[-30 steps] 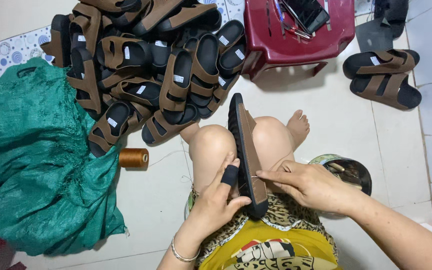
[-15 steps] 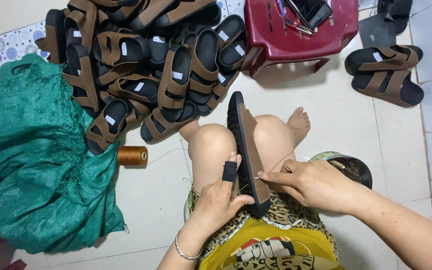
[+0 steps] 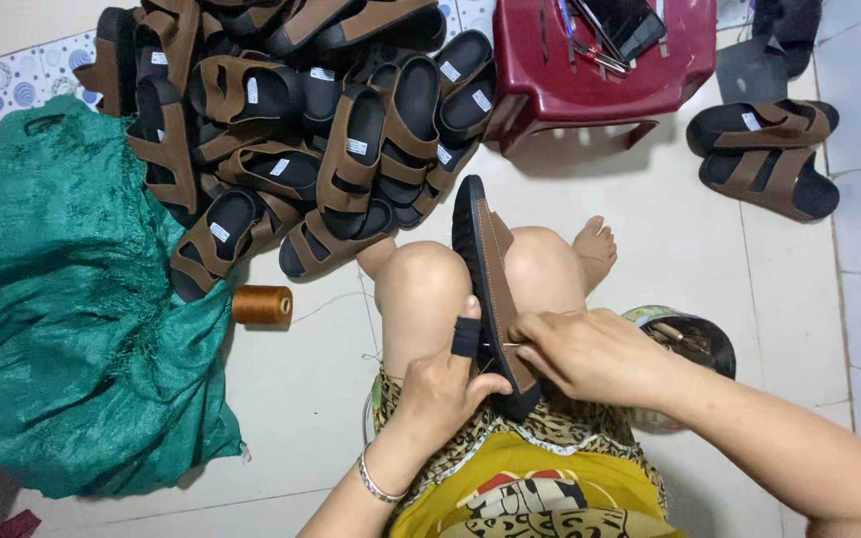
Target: The person sits on the floor and sews a brown sandal using a needle and thread. They repeatedly push the needle through the sandal sole and pull the thread to secure the stitching.
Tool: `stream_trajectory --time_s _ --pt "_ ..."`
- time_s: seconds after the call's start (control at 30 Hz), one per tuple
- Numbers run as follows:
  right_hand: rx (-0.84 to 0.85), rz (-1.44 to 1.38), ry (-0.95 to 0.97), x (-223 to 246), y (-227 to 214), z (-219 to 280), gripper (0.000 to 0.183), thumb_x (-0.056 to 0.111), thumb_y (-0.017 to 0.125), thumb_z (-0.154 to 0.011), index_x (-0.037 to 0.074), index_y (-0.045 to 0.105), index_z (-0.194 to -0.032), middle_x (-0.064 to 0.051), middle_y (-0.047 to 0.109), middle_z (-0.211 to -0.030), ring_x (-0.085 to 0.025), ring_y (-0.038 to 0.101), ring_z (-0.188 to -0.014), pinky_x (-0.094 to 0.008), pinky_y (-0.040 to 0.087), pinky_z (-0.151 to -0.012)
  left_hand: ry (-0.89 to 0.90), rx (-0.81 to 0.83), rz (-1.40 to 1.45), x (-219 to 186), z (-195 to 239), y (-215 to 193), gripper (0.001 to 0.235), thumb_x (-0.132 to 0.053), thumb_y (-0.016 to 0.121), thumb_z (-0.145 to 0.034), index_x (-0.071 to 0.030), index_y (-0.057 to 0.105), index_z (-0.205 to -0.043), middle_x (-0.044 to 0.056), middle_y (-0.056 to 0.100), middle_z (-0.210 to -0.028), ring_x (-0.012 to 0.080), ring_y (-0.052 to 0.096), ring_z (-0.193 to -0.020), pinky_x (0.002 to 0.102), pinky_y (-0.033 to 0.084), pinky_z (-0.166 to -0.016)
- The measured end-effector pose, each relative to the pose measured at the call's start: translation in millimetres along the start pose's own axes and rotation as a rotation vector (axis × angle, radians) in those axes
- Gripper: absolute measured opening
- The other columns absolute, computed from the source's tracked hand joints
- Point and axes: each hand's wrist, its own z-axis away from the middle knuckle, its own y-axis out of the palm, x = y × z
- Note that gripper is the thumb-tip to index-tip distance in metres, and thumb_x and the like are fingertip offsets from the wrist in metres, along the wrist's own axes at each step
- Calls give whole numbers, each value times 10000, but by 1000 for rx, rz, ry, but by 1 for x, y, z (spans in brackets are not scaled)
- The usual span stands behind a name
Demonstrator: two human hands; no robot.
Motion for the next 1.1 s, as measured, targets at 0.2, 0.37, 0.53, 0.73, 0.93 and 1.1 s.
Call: stream_trajectory --time_s 0.2,0.37,0.53,0.73,0.93,1.1 --pt "-29 -30 9 -3 1 -7 320 447 487 -1025 232 453 -1260 -138 741 -930 -464 695 -729 -582 523 -623 -30 -27 -37 -16 -6 -17 1097 -555 802 -808 41 269 -1559 282 381 -1606 362 652 -1290 424 627 -791" --pt "-91 -89 21 -14 10 6 468 500 493 -991 303 413 -1408 -59 748 -1180 -453 711 -878 -567 552 -692 -359 -65 532 -22 6 -57 134 -116 746 -868 10 702 -855 72 680 -1016 209 680 -911 311 553 -798" --pt "-156 -64 -20 -11 16 2 465 459 512 -992 252 444 -1403 -62 763 -1133 -401 726 -894 -548 564 -674 -554 68 1363 -25 -1 -62 229 -95 719 -949 72 734 -1105 141 696 -800 120 564 -476 201 505 -435" --pt "-408 -35 -178 -12 26 10 417 375 590 -987 173 579 -1351 -63 778 -1030 -295 753 -874 -452 589 -641 -199 38 151 -26 -3 -15 188 -114 557 -1003 35 557 -1117 257 640 -870 464 614 -660 553 512 -608" --pt "87 42 261 -36 -37 40 585 496 482 -948 578 373 -1517 -2 762 -1126 -282 756 -892 -419 563 -759 -180 -65 138 -11 1 -35 299 -109 585 -990 43 600 -1247 214 667 -874 396 653 -677 481 565 -644" --pt "46 -382 349 -57 -26 56 723 447 605 -908 406 384 -1596 27 725 -722 -104 662 -680 -246 540 -730 -461 -169 403 -12 -2 -50 389 -154 623 -956 -11 648 -1317 -21 621 -762 106 571 -589 277 528 -685"
